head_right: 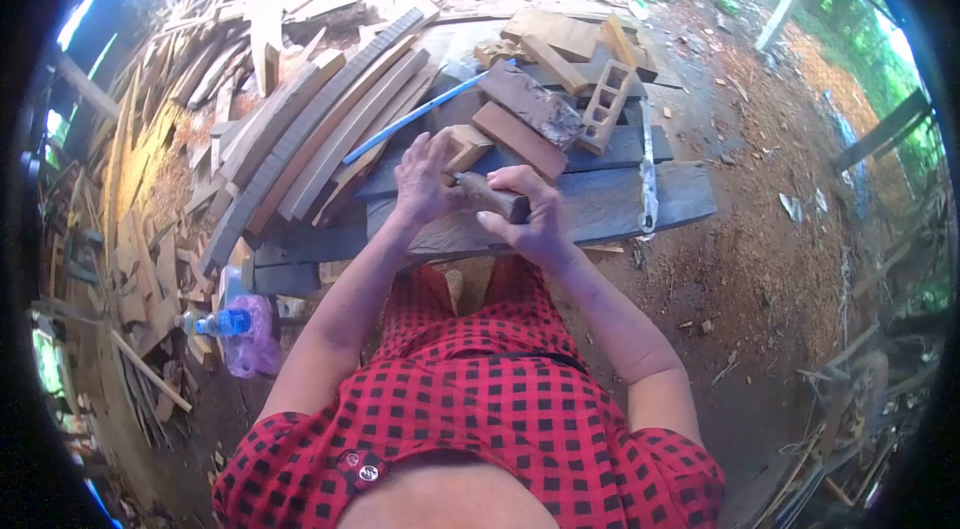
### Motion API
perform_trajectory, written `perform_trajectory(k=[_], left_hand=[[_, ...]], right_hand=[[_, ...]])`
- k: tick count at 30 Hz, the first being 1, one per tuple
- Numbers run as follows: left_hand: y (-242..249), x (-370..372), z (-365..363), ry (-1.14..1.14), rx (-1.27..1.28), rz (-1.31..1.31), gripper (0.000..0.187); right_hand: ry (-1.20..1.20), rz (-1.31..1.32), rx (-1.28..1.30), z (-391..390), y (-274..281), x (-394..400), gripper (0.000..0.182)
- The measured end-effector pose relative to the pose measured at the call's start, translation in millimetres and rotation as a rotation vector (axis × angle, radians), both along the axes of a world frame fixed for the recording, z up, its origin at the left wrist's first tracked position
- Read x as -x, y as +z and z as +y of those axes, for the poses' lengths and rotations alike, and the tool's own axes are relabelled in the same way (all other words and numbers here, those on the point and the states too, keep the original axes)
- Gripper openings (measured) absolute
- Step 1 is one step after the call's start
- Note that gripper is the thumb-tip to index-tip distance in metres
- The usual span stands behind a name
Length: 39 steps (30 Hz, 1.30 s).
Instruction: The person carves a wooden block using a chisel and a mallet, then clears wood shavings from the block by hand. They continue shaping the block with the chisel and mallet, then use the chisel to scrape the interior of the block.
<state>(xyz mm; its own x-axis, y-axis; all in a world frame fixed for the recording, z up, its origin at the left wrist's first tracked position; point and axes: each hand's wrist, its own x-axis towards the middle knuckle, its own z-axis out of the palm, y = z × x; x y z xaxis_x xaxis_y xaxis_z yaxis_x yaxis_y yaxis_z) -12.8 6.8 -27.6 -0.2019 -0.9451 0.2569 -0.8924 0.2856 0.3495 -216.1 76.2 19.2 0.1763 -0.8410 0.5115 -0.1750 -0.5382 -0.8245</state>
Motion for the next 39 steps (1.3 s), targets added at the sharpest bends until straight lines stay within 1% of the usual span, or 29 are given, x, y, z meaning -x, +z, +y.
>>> perform_trajectory(k=[2,4,6,7,9,10,12,13,15,16,18,19,20,22,23,24,25,26,28,29,31,33,34,36,37,39], left_hand=[[1,4,-6,0.124,-0.058,0.044,0.106],[3,8,-5,0.11,-0.075,0.071,0.105],[3,8,-3,0.121,-0.066,0.028,0.097],[2,9,-3,0.124,-0.067,0.028,0.097],[-3,15,-3,0.13,0.073,0.141,0.084],[-11,16,-5,0.133,0.072,0.147,0.084],[-24,21,-8,0.199,0.353,-0.003,0.07],[-31,22,-7,0.205,0.351,0.005,0.07],[-25,23,1,0.139,0.455,0.075,0.062],[-22,23,6,0.147,0.456,0.079,0.062],[-12,20,15,-0.189,0.448,0.216,0.06],[-12,26,17,-0.29,0.459,0.358,0.062],[-14,33,17,-0.343,0.455,0.49,0.062],[-10,37,17,-0.311,0.378,0.559,0.05],[-10,36,16,-0.294,0.377,0.562,0.05],[-9,35,13,-0.315,0.381,0.541,0.044],[-7,36,11,-0.34,0.387,0.521,0.038],[-5,35,10,-0.333,0.389,0.524,0.038],[-3,33,9,-0.407,0.374,0.512,0.033],[-4,32,7,-0.402,0.376,0.515,0.033],[-6,33,4,-0.379,0.359,0.546,0.033],[-5,33,5,-0.379,0.349,0.551,0.032],[-4,34,5,-0.379,0.337,0.548,0.031],[-6,36,4,-0.373,0.352,0.549,0.03],[-7,35,4,-0.366,0.359,0.546,0.03],[-6,33,4,-0.367,0.357,0.554,0.031]], right_hand=[[-0.016,0.008,0.003,0,1,-3,0.034],[0.005,-0.021,0.021,-1,3,-5,0.034],[0.016,-0.029,0.042,-3,5,-6,0.034],[0.025,-0.046,0.043,-4,5,-7,0.033],[0.039,-0.059,0.043,-4,4,-8,0.033],[0.036,-0.055,0.042,-2,2,-8,0.033],[0.037,-0.041,0.043,0,-1,-6,0.033],[0.039,-0.045,0.018,1,-2,-6,0.035],[0.031,-0.021,-0.011,2,-1,-5,0.038],[0.039,-0.015,-0.01,2,0,-3,0.038],[0.034,0.016,-0.034,1,1,-1,0.039],[0.053,0.021,-0.037,0,0,-1,0.039],[0.041,0.006,-0.055,0,-1,-1,0.04],[0.046,-0.003,-0.082,-1,-1,-3,0.041],[0.06,0.026,-0.097,0,4,-3,0.042],[0.069,0.056,-0.11,0,10,-1,0.043],[0.157,0.077,-0.162,-3,16,6,0.05],[0.163,0.082,-0.162,-6,28,15,0.05],[0.367,0.246,-0.477,-18,51,39,0.059],[0.371,0.251,-0.478,-31,51,53,0.059],[0.215,0.256,-0.575,-66,40,79,0.071],[-0.106,0.476,-0.428,-107,22,87,0.063],[-0.107,0.483,-0.425,-124,12,86,0.063],[-0.175,0.756,0.038,-154,-8,76,0.069],[-0.169,0.754,0.046,-166,-20,69,0.069],[-0.391,1.136,-0.048,-179,-33,50,0.083]])
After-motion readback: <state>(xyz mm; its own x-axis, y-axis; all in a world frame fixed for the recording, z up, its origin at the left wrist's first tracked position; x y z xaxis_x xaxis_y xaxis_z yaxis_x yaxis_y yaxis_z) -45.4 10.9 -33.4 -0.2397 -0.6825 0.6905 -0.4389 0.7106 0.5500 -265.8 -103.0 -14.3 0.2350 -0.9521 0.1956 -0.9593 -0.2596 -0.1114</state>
